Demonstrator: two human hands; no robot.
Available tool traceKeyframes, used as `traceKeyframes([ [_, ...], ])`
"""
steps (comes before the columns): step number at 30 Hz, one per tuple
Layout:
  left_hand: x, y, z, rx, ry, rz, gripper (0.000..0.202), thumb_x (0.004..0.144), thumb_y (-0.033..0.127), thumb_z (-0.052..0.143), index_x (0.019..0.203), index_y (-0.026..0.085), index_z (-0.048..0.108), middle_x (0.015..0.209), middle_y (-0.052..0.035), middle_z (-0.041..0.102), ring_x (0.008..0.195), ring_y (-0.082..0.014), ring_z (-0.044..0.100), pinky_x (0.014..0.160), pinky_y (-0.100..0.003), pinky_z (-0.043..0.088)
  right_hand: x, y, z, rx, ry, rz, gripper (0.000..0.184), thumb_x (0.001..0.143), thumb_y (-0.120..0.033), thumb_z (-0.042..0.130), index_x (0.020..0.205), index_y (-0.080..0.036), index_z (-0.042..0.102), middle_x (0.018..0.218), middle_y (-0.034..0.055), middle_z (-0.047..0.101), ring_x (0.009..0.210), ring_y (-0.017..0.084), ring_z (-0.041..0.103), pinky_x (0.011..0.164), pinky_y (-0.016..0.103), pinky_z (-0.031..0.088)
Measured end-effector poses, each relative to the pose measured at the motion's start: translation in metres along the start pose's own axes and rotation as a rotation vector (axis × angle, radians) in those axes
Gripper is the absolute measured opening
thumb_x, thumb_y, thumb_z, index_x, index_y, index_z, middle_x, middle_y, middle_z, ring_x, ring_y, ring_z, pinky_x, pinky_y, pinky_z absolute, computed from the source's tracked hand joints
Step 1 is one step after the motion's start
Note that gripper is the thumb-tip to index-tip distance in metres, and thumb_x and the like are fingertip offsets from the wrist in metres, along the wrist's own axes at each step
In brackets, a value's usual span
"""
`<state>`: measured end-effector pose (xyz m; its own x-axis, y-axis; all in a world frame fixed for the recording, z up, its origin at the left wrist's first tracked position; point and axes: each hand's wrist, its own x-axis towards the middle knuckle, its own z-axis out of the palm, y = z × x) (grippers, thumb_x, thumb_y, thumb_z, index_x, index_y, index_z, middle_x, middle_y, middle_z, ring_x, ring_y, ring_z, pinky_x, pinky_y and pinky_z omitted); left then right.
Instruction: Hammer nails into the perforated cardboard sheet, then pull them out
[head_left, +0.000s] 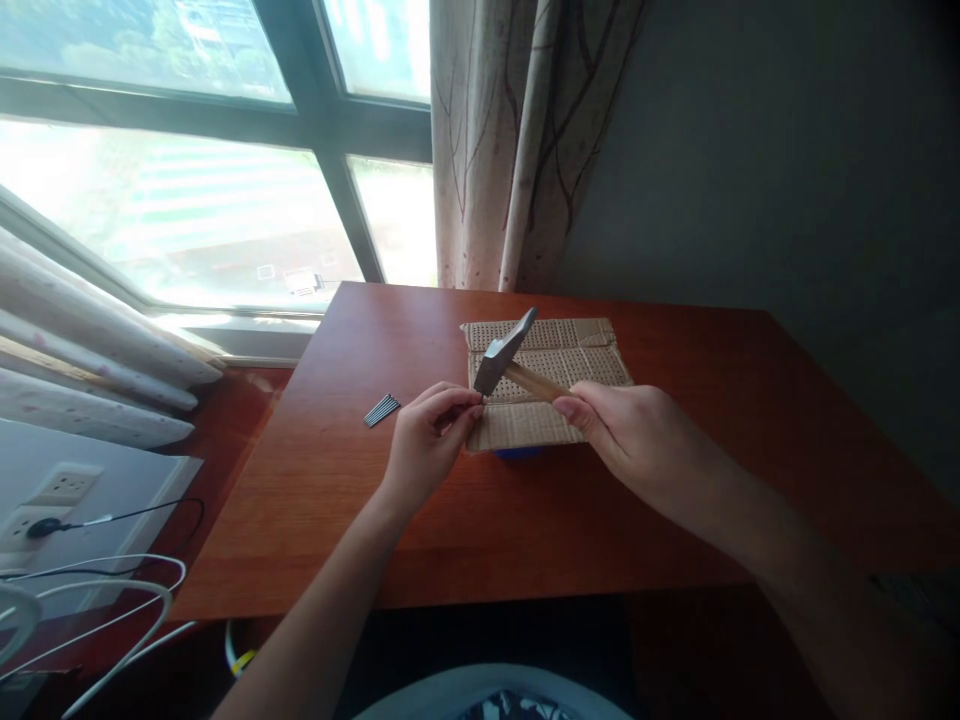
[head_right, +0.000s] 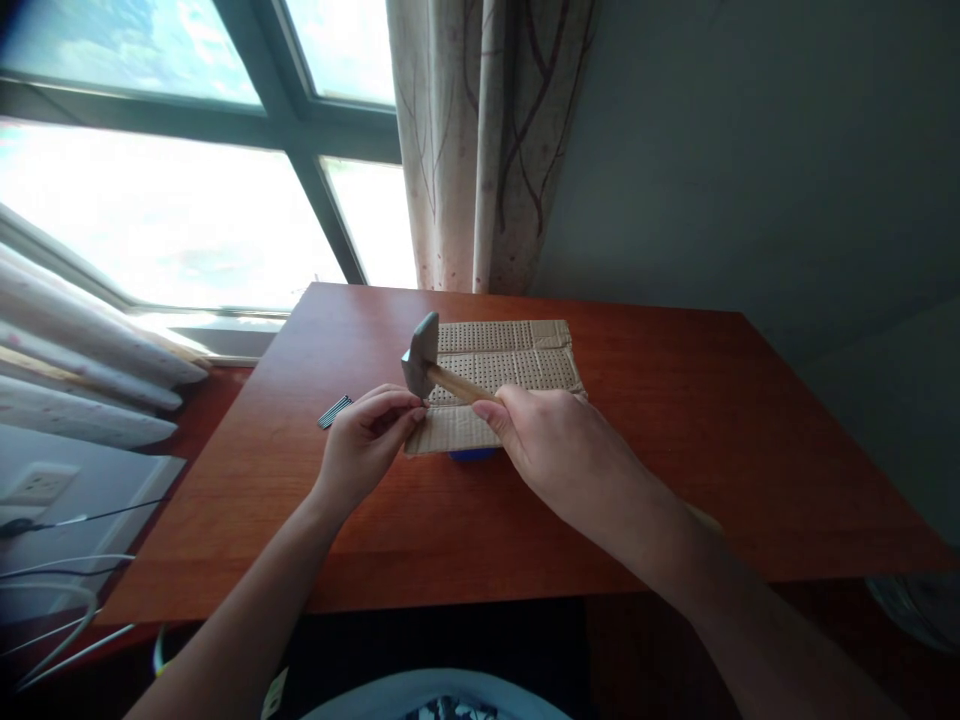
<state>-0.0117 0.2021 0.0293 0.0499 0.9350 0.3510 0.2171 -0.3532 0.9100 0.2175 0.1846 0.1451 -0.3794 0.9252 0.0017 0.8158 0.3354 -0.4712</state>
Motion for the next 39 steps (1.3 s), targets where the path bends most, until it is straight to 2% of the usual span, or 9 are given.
traceKeyframes([
  [4,0.0004,0.0012,-0.0001,0.002,-0.001,-0.010,0.007,0.087,0.022,0.067,0.085,0.018,0.072,0.086,-0.0048,0.067,0.076,-0.0143,0.062,0.063,-0.023,0.050,0.0013,0.0001,0.0000,0.021,-0.021,0.013,0.050,0.102,-0.059,0.030,0.071,-0.022,0.044,0.059,-0.0004,0.052,0.051,0.013,0.046,0.054,0.031,0.028],
  [13,-0.0006,0.0006,0.0011,-0.065,0.002,-0.029,0.006,0.086,0.023,0.069,0.088,0.018,0.073,0.091,-0.0051,0.064,0.075,-0.0130,0.061,0.062,-0.022,0.050,-0.0027,0.0023,-0.0014,0.096,-0.038,0.034,0.048,0.103,-0.055,0.033,0.070,-0.022,0.046,0.062,-0.0004,0.054,0.055,0.013,0.049,0.054,0.031,0.030],
  [19,-0.0022,0.0038,0.0025,-0.156,0.036,-0.110,0.009,0.082,0.025,0.074,0.087,0.018,0.075,0.101,-0.0048,0.056,0.072,-0.0096,0.060,0.059,-0.021,0.051,-0.0025,0.0022,-0.0020,0.090,-0.048,0.025,0.045,0.104,-0.051,0.034,0.072,-0.022,0.047,0.063,-0.0010,0.054,0.056,0.013,0.049,0.056,0.031,0.030],
  [23,-0.0042,0.0055,0.0003,-0.228,0.008,-0.187,0.016,0.080,0.029,0.077,0.092,0.018,0.075,0.106,-0.0051,0.056,0.067,-0.0083,0.060,0.056,-0.021,0.051,-0.0031,0.0038,-0.0010,0.105,-0.048,0.017,0.044,0.104,-0.050,0.035,0.073,-0.022,0.049,0.063,-0.0011,0.055,0.056,0.013,0.049,0.056,0.030,0.030],
  [25,-0.0058,0.0053,-0.0012,-0.229,-0.015,-0.220,0.020,0.081,0.030,0.077,0.097,0.018,0.074,0.099,-0.0046,0.060,0.064,-0.0082,0.059,0.054,-0.020,0.050,-0.0034,0.0047,-0.0006,0.116,-0.047,0.019,0.043,0.104,-0.050,0.036,0.073,-0.022,0.049,0.064,-0.0012,0.055,0.057,0.013,0.050,0.056,0.030,0.031],
  [28,-0.0084,0.0039,-0.0027,-0.203,-0.037,-0.276,0.028,0.081,0.032,0.076,0.105,0.018,0.073,0.079,-0.0022,0.063,0.061,-0.0102,0.058,0.054,-0.021,0.049,-0.0035,0.0057,-0.0004,0.122,-0.045,0.028,0.043,0.103,-0.050,0.036,0.074,-0.022,0.050,0.064,-0.0011,0.055,0.057,0.013,0.050,0.055,0.030,0.031],
  [30,-0.0094,0.0028,-0.0026,-0.201,-0.045,-0.305,0.031,0.080,0.034,0.077,0.106,0.017,0.073,0.075,-0.0024,0.064,0.063,-0.0122,0.060,0.055,-0.022,0.050,-0.0035,0.0063,-0.0001,0.120,-0.046,0.027,0.043,0.103,-0.050,0.036,0.074,-0.022,0.050,0.063,-0.0011,0.055,0.056,0.013,0.050,0.055,0.030,0.031],
  [34,-0.0080,0.0037,-0.0005,-0.255,-0.055,-0.327,0.030,0.077,0.033,0.079,0.100,0.015,0.073,0.072,-0.0020,0.065,0.063,-0.0125,0.060,0.056,-0.023,0.050,-0.0033,0.0064,0.0003,0.120,-0.052,0.022,0.043,0.103,-0.050,0.037,0.073,-0.022,0.049,0.062,-0.0016,0.054,0.054,0.012,0.048,0.054,0.029,0.030],
  [39,-0.0032,0.0095,0.0017,-0.317,-0.054,-0.363,0.025,0.074,0.032,0.081,0.088,0.014,0.072,0.063,0.0011,0.060,0.056,-0.0093,0.053,0.050,-0.020,0.043,-0.0033,0.0036,-0.0004,0.124,-0.053,0.024,0.043,0.103,-0.050,0.036,0.073,-0.022,0.048,0.062,-0.0016,0.053,0.055,0.013,0.049,0.054,0.029,0.031],
])
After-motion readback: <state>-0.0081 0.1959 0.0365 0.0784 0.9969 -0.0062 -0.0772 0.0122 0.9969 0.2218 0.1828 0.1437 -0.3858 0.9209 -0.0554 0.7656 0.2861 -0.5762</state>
